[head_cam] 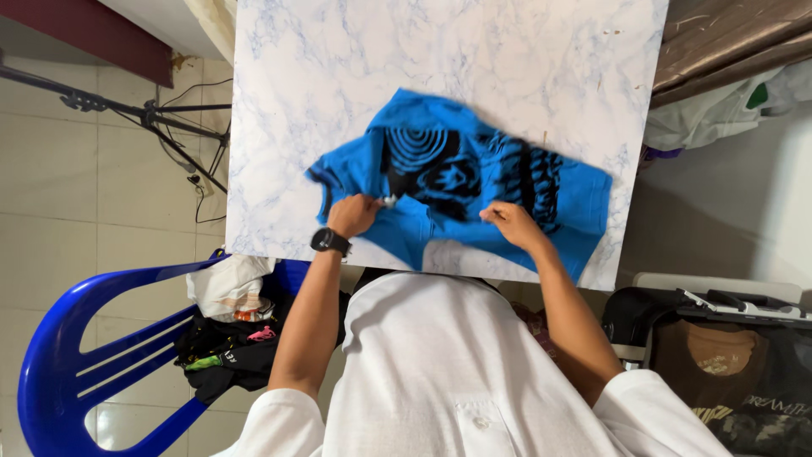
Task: The person picks up a blue shirt from a chair, spreads it out on a table, and folds it before placing it inside a suitcase.
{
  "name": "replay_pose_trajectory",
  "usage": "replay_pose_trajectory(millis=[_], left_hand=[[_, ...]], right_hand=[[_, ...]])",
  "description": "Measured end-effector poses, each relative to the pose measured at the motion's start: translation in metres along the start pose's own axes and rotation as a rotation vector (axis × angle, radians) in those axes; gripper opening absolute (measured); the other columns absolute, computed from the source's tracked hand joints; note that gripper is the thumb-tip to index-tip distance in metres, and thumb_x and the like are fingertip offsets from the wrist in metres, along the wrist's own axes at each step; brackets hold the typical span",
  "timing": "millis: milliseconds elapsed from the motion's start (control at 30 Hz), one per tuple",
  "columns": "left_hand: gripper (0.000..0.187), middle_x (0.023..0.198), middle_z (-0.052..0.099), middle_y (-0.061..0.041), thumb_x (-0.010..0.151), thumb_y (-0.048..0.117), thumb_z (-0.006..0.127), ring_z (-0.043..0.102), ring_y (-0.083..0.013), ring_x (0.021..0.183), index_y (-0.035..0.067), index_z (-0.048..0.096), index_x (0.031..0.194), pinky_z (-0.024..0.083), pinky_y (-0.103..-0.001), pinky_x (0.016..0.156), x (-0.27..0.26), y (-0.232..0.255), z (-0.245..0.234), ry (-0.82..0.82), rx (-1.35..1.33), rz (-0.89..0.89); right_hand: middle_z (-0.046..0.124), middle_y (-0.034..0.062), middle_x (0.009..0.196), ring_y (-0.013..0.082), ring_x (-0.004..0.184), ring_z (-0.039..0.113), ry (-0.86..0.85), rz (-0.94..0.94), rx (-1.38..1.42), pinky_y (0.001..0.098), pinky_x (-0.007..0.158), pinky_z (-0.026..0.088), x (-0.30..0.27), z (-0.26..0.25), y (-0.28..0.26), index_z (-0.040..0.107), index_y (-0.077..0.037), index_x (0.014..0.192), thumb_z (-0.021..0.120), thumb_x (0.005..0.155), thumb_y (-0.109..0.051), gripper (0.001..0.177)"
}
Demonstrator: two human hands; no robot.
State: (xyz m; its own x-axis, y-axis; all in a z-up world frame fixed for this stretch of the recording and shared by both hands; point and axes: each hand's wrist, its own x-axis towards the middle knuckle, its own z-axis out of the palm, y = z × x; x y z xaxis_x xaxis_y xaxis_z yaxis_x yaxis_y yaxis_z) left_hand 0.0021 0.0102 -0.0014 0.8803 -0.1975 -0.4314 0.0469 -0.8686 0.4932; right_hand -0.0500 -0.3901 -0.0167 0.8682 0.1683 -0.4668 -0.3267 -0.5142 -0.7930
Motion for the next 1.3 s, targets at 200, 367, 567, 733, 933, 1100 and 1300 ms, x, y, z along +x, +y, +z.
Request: replay_pose_trajectory(millis=[200,367,567,733,933,1100,1300], left_hand=[[0.027,0.088,0.071,-0.020,0.095,0.034,0.062,0.067,-0.0428,0.088,0.010,0.075,0.098,0.053,-0.053,0.077,0.004,-0.006,-0.031,-0.063,-0.066,0.104],[0.027,0.119,0.067,-0.013,0.091,0.008,0.067,0.060,-0.0375,0.114,0.010,0.066,0.118,0.050,-0.050,0.095,0.038,0.021,-0.048,0.495,-0.108,0.277],[0.068,0.123,0.064,-0.019,0.077,0.014,0.077,0.059,-0.0415,0.109,0.007,0.050,0.139,0.048,-0.051,0.085,0.085,0.030,-0.033,0.407,-0.111,0.246],[0.037,0.100,0.069,-0.021,0.092,0.022,0.074,0.064,-0.0437,0.101,0.008,0.061,0.124,0.051,-0.053,0.087,0.121,0.014,-0.011,0.248,-0.157,0.099],[0.017,0.106,0.065,-0.023,0.097,0.014,0.066,0.060,-0.0456,0.101,0.004,0.064,0.111,0.049,-0.053,0.084,0.152,0.055,-0.086,0.680,-0.217,0.308],[0.029,0.128,0.059,-0.019,0.102,0.004,0.062,0.055,-0.0394,0.121,0.002,0.058,0.131,0.047,-0.047,0.106,0.147,0.120,-0.186,1.011,-0.456,0.602],[0.028,0.139,0.057,-0.012,0.104,-0.001,0.056,0.052,-0.0347,0.135,0.007,0.059,0.131,0.042,-0.047,0.113,0.085,0.122,-0.215,1.288,-0.380,0.728]], right_hand=[[0.072,0.0031,0.092,0.0141,0.076,0.065,-0.077,0.133,0.144,0.0289,0.070,0.053,0.009,-0.040,-0.007,0.069,-0.004,0.112,0.059,0.101,-0.023,0.024],[0.069,0.0159,0.119,0.0315,0.107,0.062,0.543,-0.187,-0.213,0.0399,0.093,0.050,0.019,-0.083,-0.012,0.066,-0.004,0.133,0.072,0.099,-0.012,0.035],[0.064,0.0170,0.130,0.0387,0.117,0.059,0.364,-0.008,-0.396,0.0466,0.098,0.047,0.032,-0.106,-0.018,0.055,-0.017,0.147,0.079,0.084,-0.009,0.068],[0.069,0.0161,0.124,0.0364,0.114,0.065,0.229,0.184,-0.497,0.0459,0.096,0.051,0.037,-0.117,-0.010,0.063,-0.020,0.139,0.077,0.091,-0.019,0.050],[0.071,0.0257,0.105,0.0369,0.097,0.068,0.462,0.257,-0.328,0.0463,0.084,0.051,0.031,-0.140,-0.094,0.060,-0.012,0.132,0.056,0.109,-0.018,0.024],[0.061,0.0137,0.119,0.0202,0.091,0.069,0.826,-0.409,0.041,0.0344,0.080,0.053,0.016,-0.160,-0.175,0.048,-0.004,0.132,0.044,0.103,0.009,0.031],[0.061,0.0094,0.120,0.0209,0.110,0.062,0.977,-0.626,-0.145,0.0366,0.095,0.050,0.015,-0.158,-0.153,0.059,-0.003,0.125,0.057,0.113,0.006,0.015]])
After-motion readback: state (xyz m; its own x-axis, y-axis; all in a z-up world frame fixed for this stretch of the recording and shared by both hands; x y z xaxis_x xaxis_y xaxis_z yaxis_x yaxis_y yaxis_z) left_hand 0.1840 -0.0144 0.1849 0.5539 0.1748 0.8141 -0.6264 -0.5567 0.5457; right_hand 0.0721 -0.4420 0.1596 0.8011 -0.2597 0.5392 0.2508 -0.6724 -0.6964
